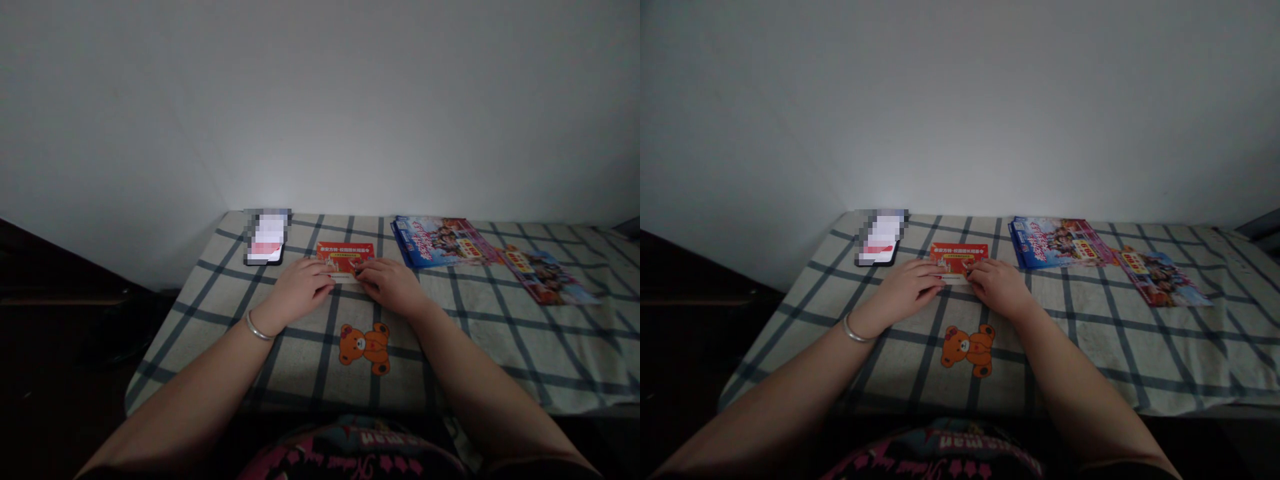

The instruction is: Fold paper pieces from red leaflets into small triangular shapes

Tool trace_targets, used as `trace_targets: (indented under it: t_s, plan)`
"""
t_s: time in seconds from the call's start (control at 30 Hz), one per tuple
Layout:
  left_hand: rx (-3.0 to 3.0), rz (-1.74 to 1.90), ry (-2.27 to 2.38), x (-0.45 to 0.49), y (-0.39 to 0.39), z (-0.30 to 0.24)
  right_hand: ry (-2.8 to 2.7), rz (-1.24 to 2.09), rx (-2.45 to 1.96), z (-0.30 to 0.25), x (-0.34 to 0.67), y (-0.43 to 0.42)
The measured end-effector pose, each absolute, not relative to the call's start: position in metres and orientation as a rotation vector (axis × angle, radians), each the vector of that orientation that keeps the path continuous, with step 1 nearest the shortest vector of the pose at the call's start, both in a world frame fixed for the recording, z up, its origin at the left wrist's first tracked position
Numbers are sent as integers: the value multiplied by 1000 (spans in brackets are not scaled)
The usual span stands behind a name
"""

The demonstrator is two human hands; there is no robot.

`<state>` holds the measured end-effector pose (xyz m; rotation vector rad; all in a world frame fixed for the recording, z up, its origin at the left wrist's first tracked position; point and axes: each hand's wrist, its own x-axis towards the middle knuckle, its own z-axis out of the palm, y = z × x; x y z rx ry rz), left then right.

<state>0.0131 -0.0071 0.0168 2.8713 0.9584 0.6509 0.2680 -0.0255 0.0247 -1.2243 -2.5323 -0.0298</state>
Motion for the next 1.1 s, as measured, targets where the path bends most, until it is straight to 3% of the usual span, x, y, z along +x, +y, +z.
trace_targets:
  t_s: [0.5,1.1]
  plan:
    - [2880,571,1042,15,-9,20,-2579,-359,-1194,27,259,-27]
    - [2910,719,1204,21,-15,21,-2418,73,-1093,26,263,-28]
